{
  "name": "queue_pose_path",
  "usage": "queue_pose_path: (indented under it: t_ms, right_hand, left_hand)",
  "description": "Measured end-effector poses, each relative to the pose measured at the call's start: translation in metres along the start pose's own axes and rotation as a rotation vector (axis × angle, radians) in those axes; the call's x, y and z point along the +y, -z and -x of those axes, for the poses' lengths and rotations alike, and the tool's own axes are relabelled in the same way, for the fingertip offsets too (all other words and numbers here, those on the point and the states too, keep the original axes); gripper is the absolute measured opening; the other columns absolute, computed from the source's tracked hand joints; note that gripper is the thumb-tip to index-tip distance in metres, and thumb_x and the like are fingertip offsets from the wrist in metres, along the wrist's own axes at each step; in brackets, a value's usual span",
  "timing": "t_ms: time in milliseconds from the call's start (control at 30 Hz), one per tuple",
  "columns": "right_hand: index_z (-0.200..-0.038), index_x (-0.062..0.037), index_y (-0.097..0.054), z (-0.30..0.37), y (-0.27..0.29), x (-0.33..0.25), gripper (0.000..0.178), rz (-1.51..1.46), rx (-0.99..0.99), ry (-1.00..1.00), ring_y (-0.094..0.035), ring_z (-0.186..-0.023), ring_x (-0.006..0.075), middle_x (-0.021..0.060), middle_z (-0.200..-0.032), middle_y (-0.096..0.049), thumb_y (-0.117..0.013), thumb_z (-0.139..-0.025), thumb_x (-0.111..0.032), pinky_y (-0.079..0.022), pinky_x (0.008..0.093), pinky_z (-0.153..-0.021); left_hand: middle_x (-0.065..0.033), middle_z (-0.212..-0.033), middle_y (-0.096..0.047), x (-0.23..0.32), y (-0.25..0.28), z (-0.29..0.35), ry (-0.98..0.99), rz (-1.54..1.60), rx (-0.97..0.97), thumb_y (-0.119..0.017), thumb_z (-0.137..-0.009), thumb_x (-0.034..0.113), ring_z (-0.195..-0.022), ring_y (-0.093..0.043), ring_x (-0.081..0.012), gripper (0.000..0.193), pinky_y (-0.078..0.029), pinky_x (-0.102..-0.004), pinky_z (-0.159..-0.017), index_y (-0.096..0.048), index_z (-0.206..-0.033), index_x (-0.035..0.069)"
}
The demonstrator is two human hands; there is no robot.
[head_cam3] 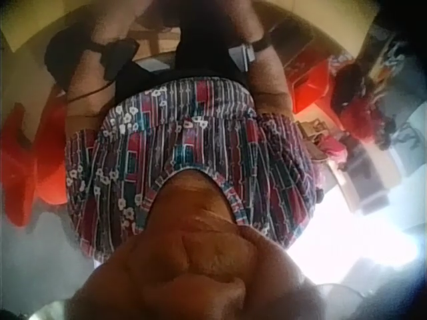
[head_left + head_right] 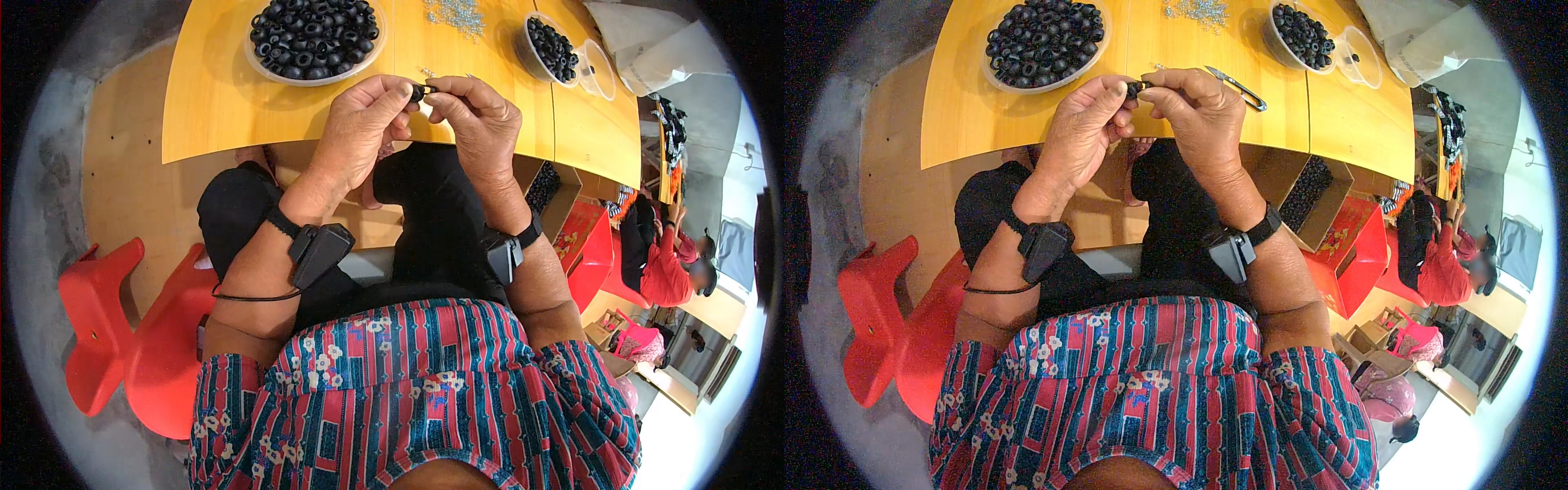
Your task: The person trims and assembles black plastic cord lock components by inserting small metal pins into them by hand and using small snips.
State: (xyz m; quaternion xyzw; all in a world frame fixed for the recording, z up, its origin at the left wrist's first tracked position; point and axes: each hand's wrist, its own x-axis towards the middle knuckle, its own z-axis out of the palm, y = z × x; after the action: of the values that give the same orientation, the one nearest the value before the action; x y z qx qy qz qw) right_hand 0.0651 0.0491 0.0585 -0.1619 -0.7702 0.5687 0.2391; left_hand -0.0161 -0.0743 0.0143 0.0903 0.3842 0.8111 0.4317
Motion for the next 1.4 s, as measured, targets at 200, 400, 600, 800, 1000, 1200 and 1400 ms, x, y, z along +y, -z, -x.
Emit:
queue_pose_path:
  t_ms: [200,400,600,800,1000,1200,1400]
  right_hand:
    - [-0.082,-0.0063,-0.066,-0.001,0.0,0.002,0.013,0.418,0.061,0.288,-0.062,-0.062,0.0156,0.0066,-0.073,-0.064,-0.072,-0.071,-0.005,-0.049,0.0245,-0.056]
    - [-0.083,-0.0074,-0.065,-0.005,0.002,-0.006,0.013,0.622,0.037,0.465,-0.063,-0.069,0.0232,0.0083,-0.076,-0.063,-0.071,-0.071,-0.006,-0.051,0.0305,-0.059]
    - [-0.084,-0.0072,-0.065,-0.008,0.004,-0.011,0.014,0.673,-0.002,0.524,-0.063,-0.069,0.0242,0.0088,-0.076,-0.062,-0.07,-0.071,-0.007,-0.051,0.0313,-0.059]
    - [-0.084,-0.0071,-0.065,-0.006,0.004,-0.009,0.014,0.687,0.019,0.512,-0.062,-0.068,0.0245,0.0089,-0.076,-0.062,-0.07,-0.071,-0.008,-0.05,0.0316,-0.059]
    - [-0.084,-0.0068,-0.065,-0.006,0.004,-0.009,0.014,0.673,0.022,0.495,-0.062,-0.068,0.0248,0.0091,-0.077,-0.063,-0.071,-0.071,-0.009,-0.05,0.0318,-0.06]
    - [-0.085,-0.005,-0.066,-0.005,0.004,-0.011,0.014,0.698,0.01,0.483,-0.064,-0.07,0.0185,0.0079,-0.079,-0.065,-0.07,-0.072,-0.001,-0.051,0.0263,-0.061]
    - [-0.085,-0.0062,-0.064,-0.004,0.005,-0.011,0.014,0.689,-0.004,0.472,-0.062,-0.069,0.0259,0.0097,-0.077,-0.063,-0.07,-0.072,-0.007,-0.051,0.0323,-0.06]
  left_hand:
    - [0.0029,-0.074,-0.056,-0.001,0.001,-0.001,0.003,0.029,0.002,-0.058,-0.091,0.028,-0.058,-0.051,-0.0024,0.021,-0.044,-0.0147,-0.049,-0.06,-0.092,0.007]
    - [0.0022,-0.075,-0.057,-0.001,0.001,-0.001,0.01,0.015,0.019,-0.059,-0.09,0.029,-0.059,-0.051,-0.0028,0.022,-0.044,-0.0149,-0.05,-0.061,-0.094,0.007]
    - [0.0019,-0.075,-0.057,0.0,0.002,-0.001,0.014,0.021,0.029,-0.06,-0.089,0.028,-0.059,-0.051,-0.0034,0.022,-0.044,-0.0154,-0.05,-0.061,-0.095,0.007]
    - [-0.0002,-0.082,-0.056,0.001,0.001,0.001,0.038,0.052,0.004,-0.058,-0.091,0.024,-0.068,-0.048,-0.0057,0.021,-0.044,-0.02,-0.063,-0.058,-0.096,0.004]
    - [0.0,-0.082,-0.056,0.003,0.001,0.001,0.046,0.025,0.008,-0.057,-0.091,0.023,-0.069,-0.048,-0.0056,0.021,-0.044,-0.0197,-0.063,-0.058,-0.097,0.004]
    - [0.0003,-0.082,-0.057,0.001,0.002,0.001,0.043,0.017,0.016,-0.058,-0.091,0.023,-0.069,-0.048,-0.0057,0.021,-0.044,-0.0194,-0.062,-0.059,-0.098,0.004]
    - [0.0003,-0.082,-0.057,0.0,0.0,0.001,0.018,0.02,0.003,-0.058,-0.09,0.023,-0.069,-0.049,-0.0057,0.02,-0.044,-0.0193,-0.062,-0.059,-0.097,0.004]
